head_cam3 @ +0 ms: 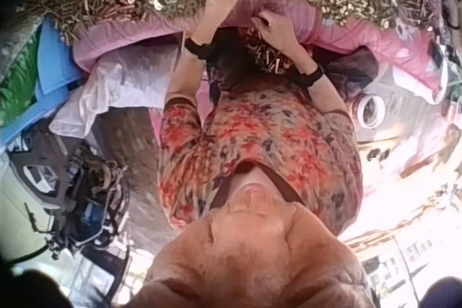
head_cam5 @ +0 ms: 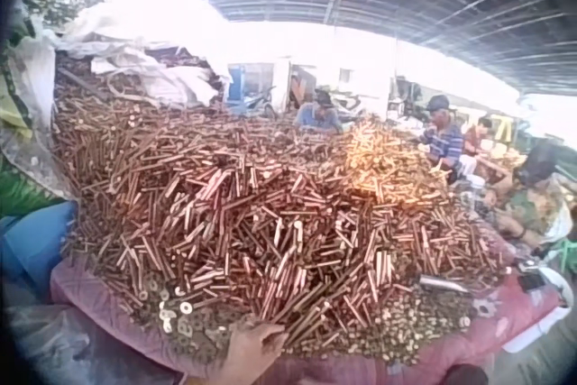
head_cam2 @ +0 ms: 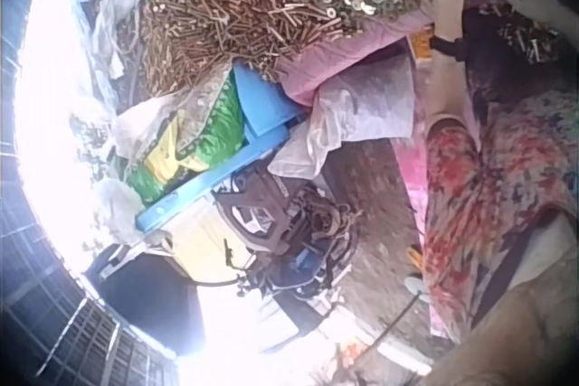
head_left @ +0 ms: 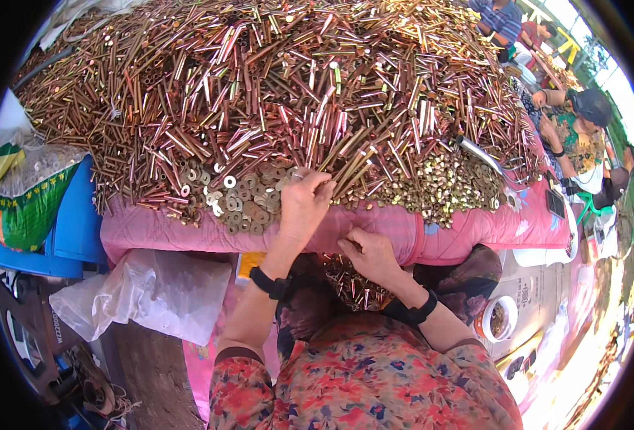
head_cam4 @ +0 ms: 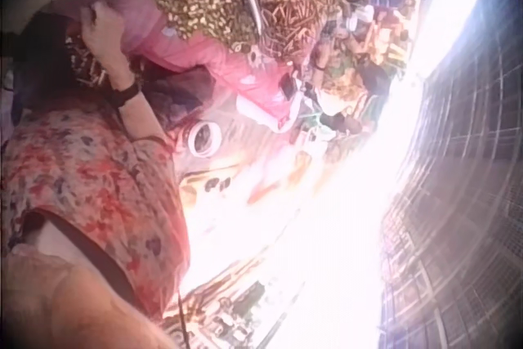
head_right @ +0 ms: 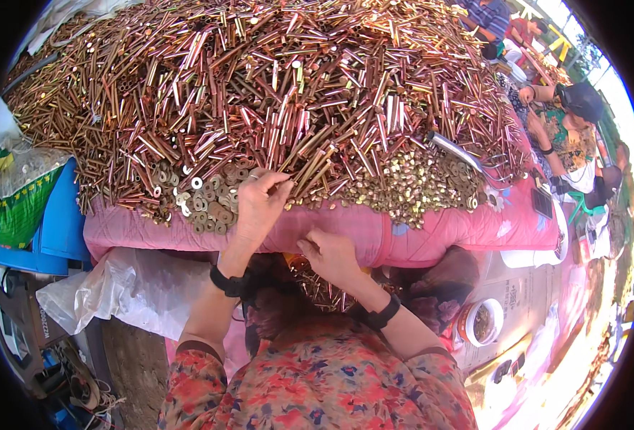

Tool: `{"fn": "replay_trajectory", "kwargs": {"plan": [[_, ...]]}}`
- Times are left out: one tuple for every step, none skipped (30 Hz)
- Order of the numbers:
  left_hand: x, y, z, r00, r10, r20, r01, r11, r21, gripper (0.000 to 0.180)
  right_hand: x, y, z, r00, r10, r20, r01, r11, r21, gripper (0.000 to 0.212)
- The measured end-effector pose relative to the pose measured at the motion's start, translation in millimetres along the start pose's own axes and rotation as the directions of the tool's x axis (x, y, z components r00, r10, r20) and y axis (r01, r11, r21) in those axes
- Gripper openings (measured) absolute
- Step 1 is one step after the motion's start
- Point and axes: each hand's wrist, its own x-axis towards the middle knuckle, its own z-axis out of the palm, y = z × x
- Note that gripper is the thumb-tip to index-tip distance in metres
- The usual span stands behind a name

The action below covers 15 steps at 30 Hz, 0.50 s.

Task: Sorting through a large pile of metal bolts and washers on a table and assembling them.

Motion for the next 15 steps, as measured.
{"fn": "replay_trajectory", "kwargs": {"plan": [[-1.3,6.3,8.7,1.000,0.004,0.006,-0.004,1.000,-0.004,0.015,0.0,1.5,1.1,0.999,-0.036,-0.016,0.036,0.999,-0.003,0.013],[-2.2,12.4,16.6,1.000,-0.016,0.009,0.015,0.996,0.091,0.017,-0.6,2.0,0.6,0.999,-0.032,-0.022,0.032,0.999,-0.004,0.013],[-2.0,17.1,22.2,0.999,-0.037,0.009,0.034,0.982,0.186,0.018,-1.1,2.0,-0.1,0.999,-0.036,-0.021,0.036,0.999,-0.006,0.013],[-0.4,20.5,25.6,0.998,-0.048,0.045,0.034,0.964,0.265,0.020,-1.6,2.1,-0.8,0.999,-0.040,-0.021,0.040,0.999,-0.009,0.013],[0.8,22.0,28.6,0.998,-0.044,0.050,0.029,0.964,0.263,0.020,-1.9,2.0,-1.4,0.999,-0.037,-0.027,0.037,0.999,-0.009,0.013],[2.0,23.2,31.2,0.996,-0.054,0.073,0.029,0.950,0.310,0.019,-2.2,1.7,-1.9,0.999,-0.040,-0.035,0.039,0.999,-0.014,0.013],[3.4,23.9,32.6,0.993,-0.066,0.095,0.028,0.934,0.357,0.017,-2.4,0.9,-2.0,0.998,-0.043,-0.043,0.042,0.999,-0.017,0.013],[5.9,22.9,32.9,0.993,-0.063,0.098,0.024,0.934,0.356,0.017,-2.8,0.5,-2.3,0.998,-0.042,-0.047,0.041,0.999,-0.017,0.013],[9.2,20.6,32.8,0.989,-0.098,0.106,0.053,0.928,0.368,0.019,-3.1,0.3,-2.7,0.998,-0.043,-0.048,0.042,0.999,-0.024,0.013],[11.4,18.7,32.6,0.984,-0.135,0.112,0.083,0.921,0.381,0.020,-3.5,-0.5,-2.4,0.998,-0.045,-0.047,0.043,0.999,-0.030,0.013],[12.5,18.0,34.6,0.985,-0.134,0.113,0.081,0.921,0.381,0.020,-3.6,-0.1,-1.6,0.998,-0.044,-0.049,0.043,0.999,-0.029,0.013],[13.0,17.8,37.2,0.989,-0.094,0.114,0.038,0.905,0.424,0.017,-3.6,1.0,0.0,0.997,-0.052,-0.049,0.051,0.998,-0.028,0.013],[13.6,18.3,40.0,0.992,-0.054,0.115,-0.005,0.886,0.463,0.013,-3.1,1.4,-0.6,0.997,-0.059,-0.050,0.058,0.998,-0.029,0.013],[12.7,17.7,40.1,0.992,-0.054,0.115,-0.005,0.887,0.461,0.013,-3.4,0.6,-0.9,0.997,-0.059,-0.050,0.058,0.998,-0.031,0.013],[10.8,16.4,38.3,0.995,-0.060,0.076,0.017,0.883,0.469,0.013,-3.5,-1.3,-0.6,0.997,-0.061,-0.051,0.060,0.998,-0.020,0.013]]}}
